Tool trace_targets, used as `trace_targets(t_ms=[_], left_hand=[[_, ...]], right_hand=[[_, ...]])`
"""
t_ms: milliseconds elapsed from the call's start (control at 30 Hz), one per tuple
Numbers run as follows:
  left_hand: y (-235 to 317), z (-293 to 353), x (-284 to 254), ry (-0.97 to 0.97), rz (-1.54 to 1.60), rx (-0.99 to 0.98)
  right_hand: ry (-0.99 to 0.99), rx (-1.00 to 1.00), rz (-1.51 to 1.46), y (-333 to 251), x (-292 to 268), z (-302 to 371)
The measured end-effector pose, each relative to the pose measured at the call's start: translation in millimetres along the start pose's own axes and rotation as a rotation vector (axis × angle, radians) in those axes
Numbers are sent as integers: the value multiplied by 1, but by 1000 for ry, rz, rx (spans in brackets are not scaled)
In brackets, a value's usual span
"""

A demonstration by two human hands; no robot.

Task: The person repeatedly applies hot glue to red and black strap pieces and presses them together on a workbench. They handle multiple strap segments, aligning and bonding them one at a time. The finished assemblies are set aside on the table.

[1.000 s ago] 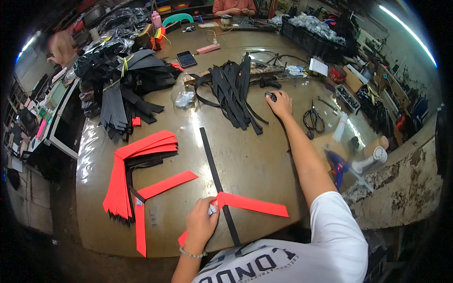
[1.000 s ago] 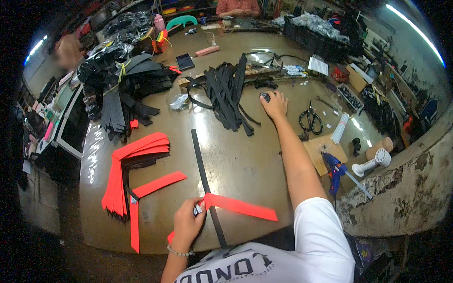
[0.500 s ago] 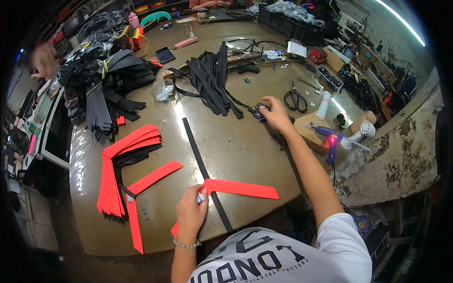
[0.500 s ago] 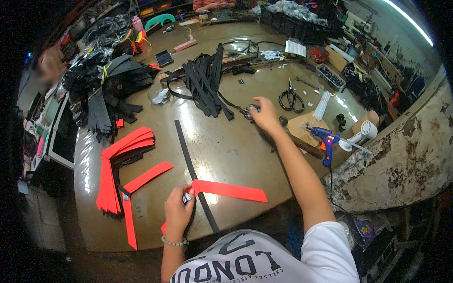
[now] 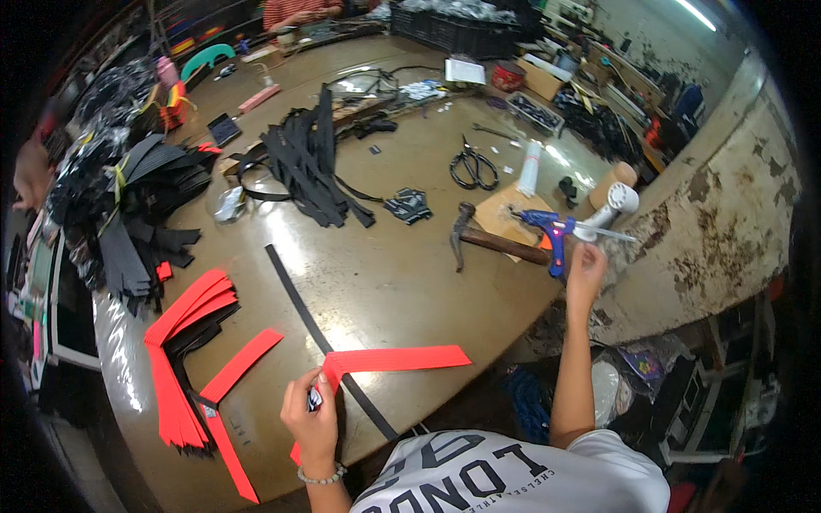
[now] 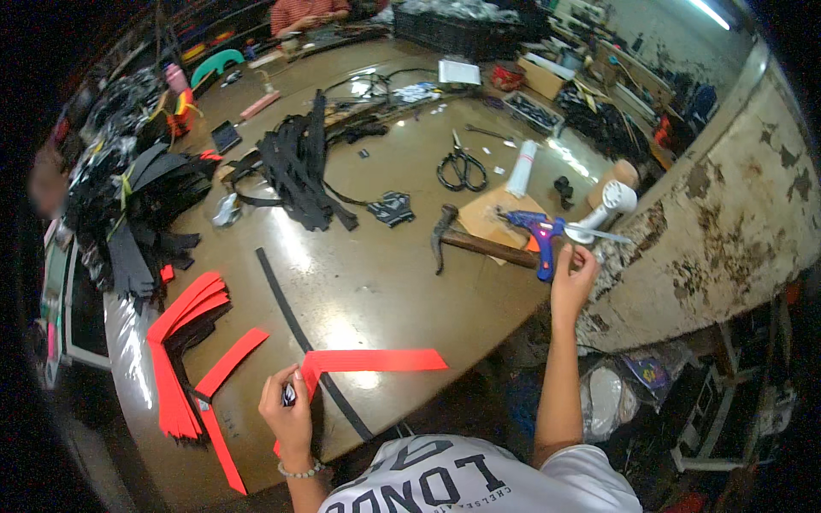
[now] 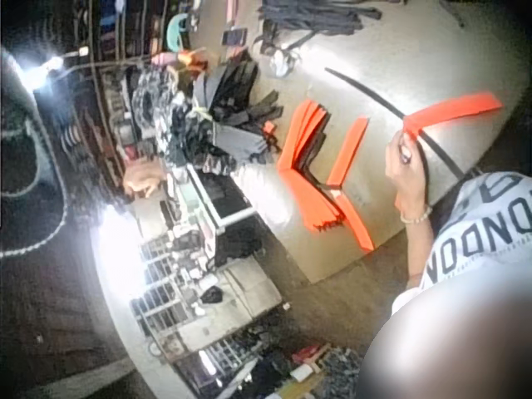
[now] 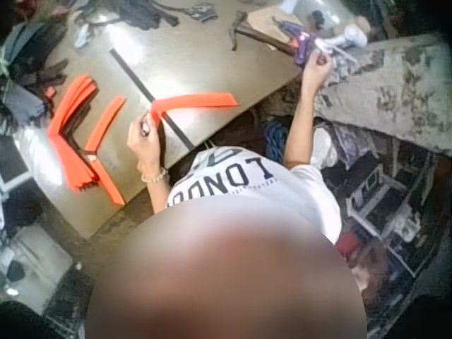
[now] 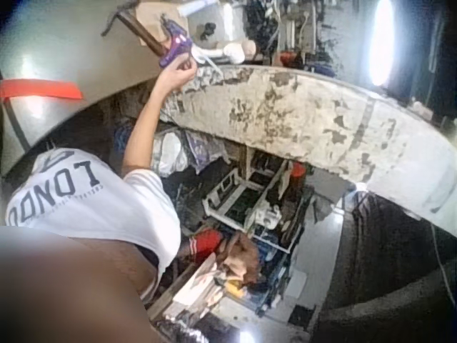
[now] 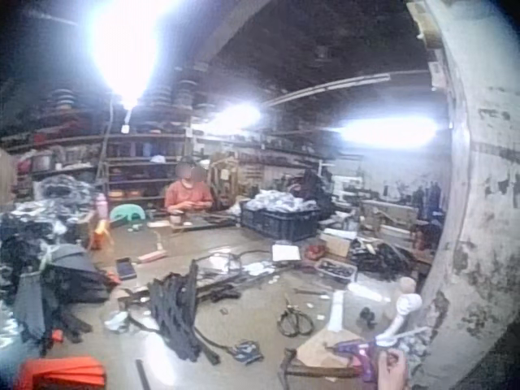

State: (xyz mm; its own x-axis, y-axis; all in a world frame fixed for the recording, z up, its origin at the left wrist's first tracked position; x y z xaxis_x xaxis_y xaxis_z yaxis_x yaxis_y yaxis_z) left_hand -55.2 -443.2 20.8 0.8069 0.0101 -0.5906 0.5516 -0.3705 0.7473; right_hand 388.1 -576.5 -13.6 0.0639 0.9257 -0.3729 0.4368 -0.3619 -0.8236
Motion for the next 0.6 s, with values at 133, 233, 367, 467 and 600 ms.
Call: trace_targets(t_ms=[133,233,367,467,600], left_hand=[[2,0,5,-73,27,55],[2,1,6,-95,4,68],[-1,1,7,-44,36,79],[-2,-1,6,-43,17,51],[1,0,9,-100,32,77]], right_hand=[[-355,105,-193,17,9,-18],[-417,-3,-165,-2,27,-9],[-267,-27,90,-32,23,36],[-237,-112,7,-38,14,53],[-101,-230,5,-18,14,22]])
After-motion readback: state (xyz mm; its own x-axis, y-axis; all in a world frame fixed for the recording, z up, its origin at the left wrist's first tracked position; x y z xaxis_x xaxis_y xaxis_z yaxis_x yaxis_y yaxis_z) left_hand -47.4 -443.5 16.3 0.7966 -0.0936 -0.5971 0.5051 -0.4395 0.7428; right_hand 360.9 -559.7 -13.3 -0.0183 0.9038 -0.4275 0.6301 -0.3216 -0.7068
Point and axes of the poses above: each hand's wrist, its own z-axis away from the middle knuckle, its own x-axis out of the palm, y = z × x, the point moved 1 cm from there along -z, towards the middle knuckle, and after that the axes turned 1 degree about -y, right-handed, at the moved point
